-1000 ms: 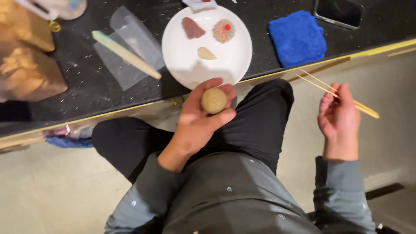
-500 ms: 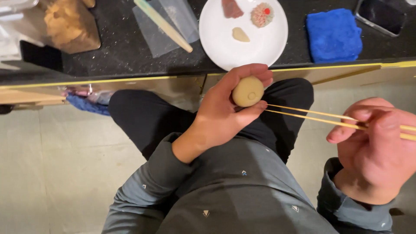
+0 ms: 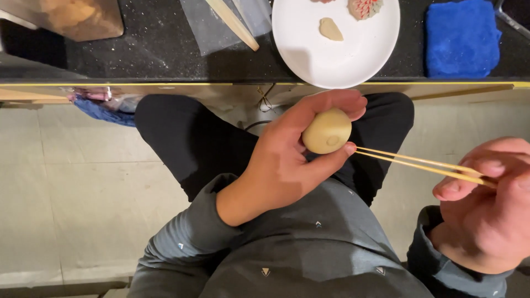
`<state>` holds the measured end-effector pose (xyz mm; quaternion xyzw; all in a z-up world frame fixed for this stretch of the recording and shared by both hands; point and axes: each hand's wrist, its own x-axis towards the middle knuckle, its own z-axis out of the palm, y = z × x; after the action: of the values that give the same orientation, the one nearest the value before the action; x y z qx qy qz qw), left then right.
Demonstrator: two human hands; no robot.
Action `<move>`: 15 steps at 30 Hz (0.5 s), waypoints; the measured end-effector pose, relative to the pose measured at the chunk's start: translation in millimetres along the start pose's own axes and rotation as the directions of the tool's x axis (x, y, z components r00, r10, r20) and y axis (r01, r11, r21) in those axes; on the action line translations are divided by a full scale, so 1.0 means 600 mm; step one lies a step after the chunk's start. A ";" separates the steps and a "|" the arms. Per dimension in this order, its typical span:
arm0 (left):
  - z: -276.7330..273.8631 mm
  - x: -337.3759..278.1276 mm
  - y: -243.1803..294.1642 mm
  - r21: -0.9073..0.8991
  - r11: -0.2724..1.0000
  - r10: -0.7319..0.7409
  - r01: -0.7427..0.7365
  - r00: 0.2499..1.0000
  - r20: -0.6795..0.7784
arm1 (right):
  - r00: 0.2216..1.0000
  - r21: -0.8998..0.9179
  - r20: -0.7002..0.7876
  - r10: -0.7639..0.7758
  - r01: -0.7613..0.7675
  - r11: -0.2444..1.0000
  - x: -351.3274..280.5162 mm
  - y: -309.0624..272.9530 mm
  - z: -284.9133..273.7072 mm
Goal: Using chopsticks to carve a radial petal pattern into a small ball of dough.
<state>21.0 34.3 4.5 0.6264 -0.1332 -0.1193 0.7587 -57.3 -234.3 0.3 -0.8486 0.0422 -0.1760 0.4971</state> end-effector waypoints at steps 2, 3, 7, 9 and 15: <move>0.001 0.000 -0.004 -0.020 0.999 0.030 -0.030 1.000 -0.005 | 0.999 -0.101 -0.033 -0.006 0.003 0.995 0.005 -0.019 0.011; 0.001 0.000 -0.005 -0.022 0.999 0.027 -0.027 1.000 -0.005 | 0.999 -0.103 -0.032 -0.004 0.001 0.995 0.007 -0.015 0.012; 0.006 -0.001 -0.004 -0.036 0.999 0.025 -0.025 1.000 -0.006 | 0.998 -0.028 -0.016 -0.062 0.062 0.998 0.004 0.006 0.003; 0.008 -0.001 -0.005 -0.029 0.999 0.025 -0.025 1.000 -0.005 | 0.999 0.050 -0.031 -0.023 0.024 0.998 0.004 0.016 -0.002; 0.016 0.003 -0.005 -0.070 0.997 -0.027 0.026 1.000 -0.016 | 0.999 0.004 0.005 -0.041 0.041 0.999 0.005 0.014 -0.005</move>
<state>19.3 24.1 3.6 0.6021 -0.1142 -0.1287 0.7796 -54.7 -242.0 -4.9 -0.8488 0.0230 -0.1840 0.4952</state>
